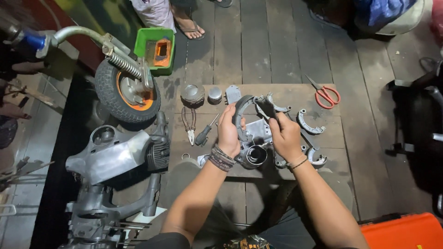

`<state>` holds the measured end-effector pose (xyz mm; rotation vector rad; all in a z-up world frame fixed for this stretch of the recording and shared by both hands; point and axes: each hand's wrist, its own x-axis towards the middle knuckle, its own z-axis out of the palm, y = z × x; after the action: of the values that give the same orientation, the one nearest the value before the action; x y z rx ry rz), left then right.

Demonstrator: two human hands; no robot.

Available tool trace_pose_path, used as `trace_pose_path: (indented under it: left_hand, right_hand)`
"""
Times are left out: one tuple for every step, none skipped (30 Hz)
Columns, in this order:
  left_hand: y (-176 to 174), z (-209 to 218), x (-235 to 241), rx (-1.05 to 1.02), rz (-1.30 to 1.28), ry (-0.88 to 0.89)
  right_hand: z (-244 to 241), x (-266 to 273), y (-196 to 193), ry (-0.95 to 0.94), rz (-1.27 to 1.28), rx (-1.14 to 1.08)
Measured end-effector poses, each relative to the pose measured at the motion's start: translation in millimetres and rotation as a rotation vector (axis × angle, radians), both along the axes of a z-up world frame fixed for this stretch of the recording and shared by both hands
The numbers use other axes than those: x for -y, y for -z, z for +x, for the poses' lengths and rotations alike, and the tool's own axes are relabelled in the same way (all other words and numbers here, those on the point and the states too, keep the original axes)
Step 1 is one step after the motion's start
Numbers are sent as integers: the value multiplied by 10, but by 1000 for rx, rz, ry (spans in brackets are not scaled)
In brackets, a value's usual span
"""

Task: Cleaning motorcycle engine casing and brake components using a wire brush and a metal pick to remove dirt.

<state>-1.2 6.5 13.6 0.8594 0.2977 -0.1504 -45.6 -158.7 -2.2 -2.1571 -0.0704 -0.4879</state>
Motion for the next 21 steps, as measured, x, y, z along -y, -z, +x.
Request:
trace_pose_path:
  left_hand:
    - [7, 0, 1, -1, 1, 0]
    - [15, 1, 1, -2, 4, -5]
    - [22, 6, 5, -3, 7, -9]
    - [33, -3, 17, -2, 7, -9]
    - [44, -15, 27, -5, 8, 3]
    - [54, -27, 37, -8, 10, 14]
    - [58, -24, 45, -7, 10, 13]
    - [61, -21, 53, -5, 14, 15]
    - [63, -18, 69, -1, 19, 21]
    - [30, -9, 58, 0, 18, 23]
    - [-3, -4, 47, 4, 22, -11]
    - [-36, 0, 35, 9, 26, -45]
    - [40, 12, 31, 10, 26, -46]
    - [116, 25, 24, -4, 28, -62]
    - [189, 42, 13, -17, 29, -79]
    - [136, 6, 46, -15, 29, -82]
    - [83, -31, 86, -4, 28, -85]
    - [32, -67, 128, 6, 27, -87]
    - [-5, -83, 123, 6, 26, -85]
    - [-40, -96, 117, 13, 50, -70]
    - [-71, -122, 105, 18, 73, -59]
  right_hand:
    - [2, 7, 23, 0, 1, -1]
    - [4, 13, 46, -12, 2, -6]
    - [11, 22, 68, -23, 2, -10]
    - [6, 13, 63, -22, 3, -10]
    - [3, 4, 56, -36, 1, -11]
    - [-1, -6, 48, -50, -1, -11]
    - [-3, 1, 67, -51, -1, -10]
    - [-5, 8, 85, -63, -34, -13]
    - [-12, 20, 102, -72, -67, -16]
    - [-9, 24, 100, -70, -68, -15]
    - [-10, 29, 99, -78, -94, -10]
    - [-12, 31, 98, -86, -120, -5]
    - [-12, 10, 115, -87, -120, -3]
    - [-12, -14, 131, -99, -178, 10]
    - [-5, -41, 146, -113, -237, 24]
    - [4, -72, 144, -116, -237, 26]
    - [6, -97, 142, -129, -247, 17]
    - [8, -122, 142, -143, -257, 8]
    - [38, -46, 176, -141, -259, 8]
    - [69, 28, 213, -93, -286, 31]
    - [95, 99, 252, -50, -314, 53]
